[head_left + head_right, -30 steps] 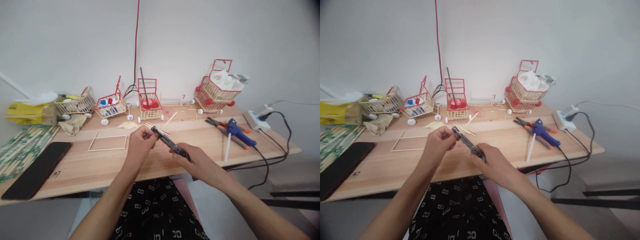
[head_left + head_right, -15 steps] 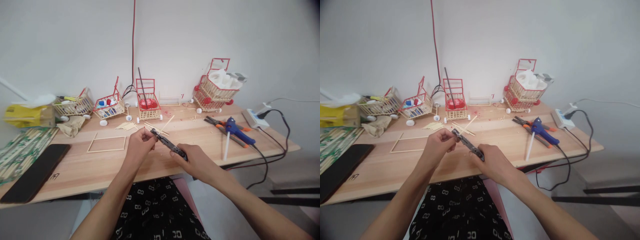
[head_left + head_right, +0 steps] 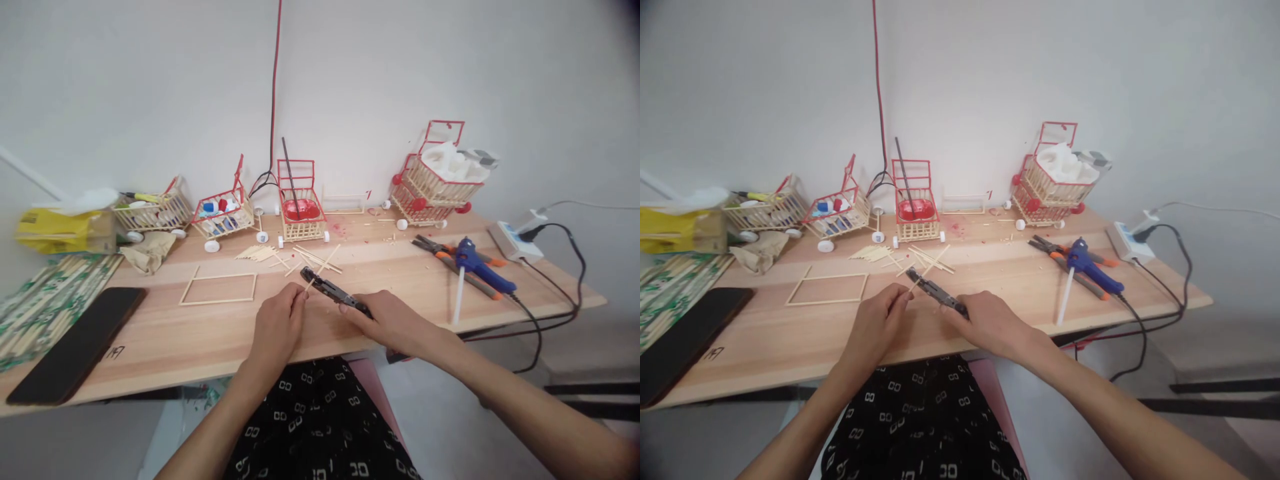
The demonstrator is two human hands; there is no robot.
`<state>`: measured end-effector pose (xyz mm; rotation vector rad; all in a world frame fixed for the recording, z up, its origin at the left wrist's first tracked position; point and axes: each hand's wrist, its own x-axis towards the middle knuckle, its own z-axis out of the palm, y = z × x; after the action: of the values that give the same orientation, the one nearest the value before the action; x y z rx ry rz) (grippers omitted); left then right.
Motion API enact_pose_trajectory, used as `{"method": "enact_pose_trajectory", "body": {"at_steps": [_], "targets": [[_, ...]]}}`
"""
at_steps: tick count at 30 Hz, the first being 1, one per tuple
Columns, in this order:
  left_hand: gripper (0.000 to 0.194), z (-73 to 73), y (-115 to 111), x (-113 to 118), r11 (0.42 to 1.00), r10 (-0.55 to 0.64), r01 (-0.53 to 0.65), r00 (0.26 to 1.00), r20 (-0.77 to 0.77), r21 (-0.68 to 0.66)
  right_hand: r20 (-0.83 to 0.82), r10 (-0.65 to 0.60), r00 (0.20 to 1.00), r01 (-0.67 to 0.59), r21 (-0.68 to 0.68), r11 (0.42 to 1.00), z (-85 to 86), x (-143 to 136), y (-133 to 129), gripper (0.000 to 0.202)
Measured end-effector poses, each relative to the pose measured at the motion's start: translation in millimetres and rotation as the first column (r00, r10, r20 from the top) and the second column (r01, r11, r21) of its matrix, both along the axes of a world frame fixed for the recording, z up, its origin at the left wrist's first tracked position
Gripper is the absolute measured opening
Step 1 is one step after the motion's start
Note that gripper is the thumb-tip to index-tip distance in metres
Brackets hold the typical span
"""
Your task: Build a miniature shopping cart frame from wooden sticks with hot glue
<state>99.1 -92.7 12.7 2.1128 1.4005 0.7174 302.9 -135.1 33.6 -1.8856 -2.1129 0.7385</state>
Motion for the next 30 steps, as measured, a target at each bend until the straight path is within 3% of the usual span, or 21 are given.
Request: {"method": "enact_pose_trajectory", "body": {"at_steps": [5, 11, 19, 24, 30], "targets": [[0.028, -9.9, -3.5, -0.7, 0.999, 0.044, -0.039, 0.976, -0.211, 0.029, 0.003, 0.050, 0.999, -0.049, -0.074, 0.996, 2.9, 0.1, 9.3, 0.053], [0.029, -16.6, -7.0, 2.9, 0.996, 0.082, -0.064, 0.928, -0.364, 0.061, -0.036, 0.020, 0.999, -0.027, -0.190, 0.981, 4.2, -0.9, 17.2, 0.055], [0.034, -23.2, -7.6, 1.5, 0.992, 0.099, -0.056, 0.898, -0.429, 0.110, 0.076, 0.063, 0.995, -0.044, -0.234, 0.971, 11.5, -10.0, 24.1, 0.056], [0.034, -24.1, -8.1, 1.3, 0.991, 0.097, -0.045, 0.889, -0.448, 0.126, 0.025, 0.031, 0.999, -0.020, -0.358, 0.934, 18.6, -9.4, 28.5, 0.058], [0.034, -26.1, -8.8, 1.0, 0.990, 0.093, -0.037, 0.889, -0.449, 0.134, 0.019, 0.079, 0.997, -0.064, -0.410, 0.910, 23.3, -6.7, 31.8, 0.064]]}}
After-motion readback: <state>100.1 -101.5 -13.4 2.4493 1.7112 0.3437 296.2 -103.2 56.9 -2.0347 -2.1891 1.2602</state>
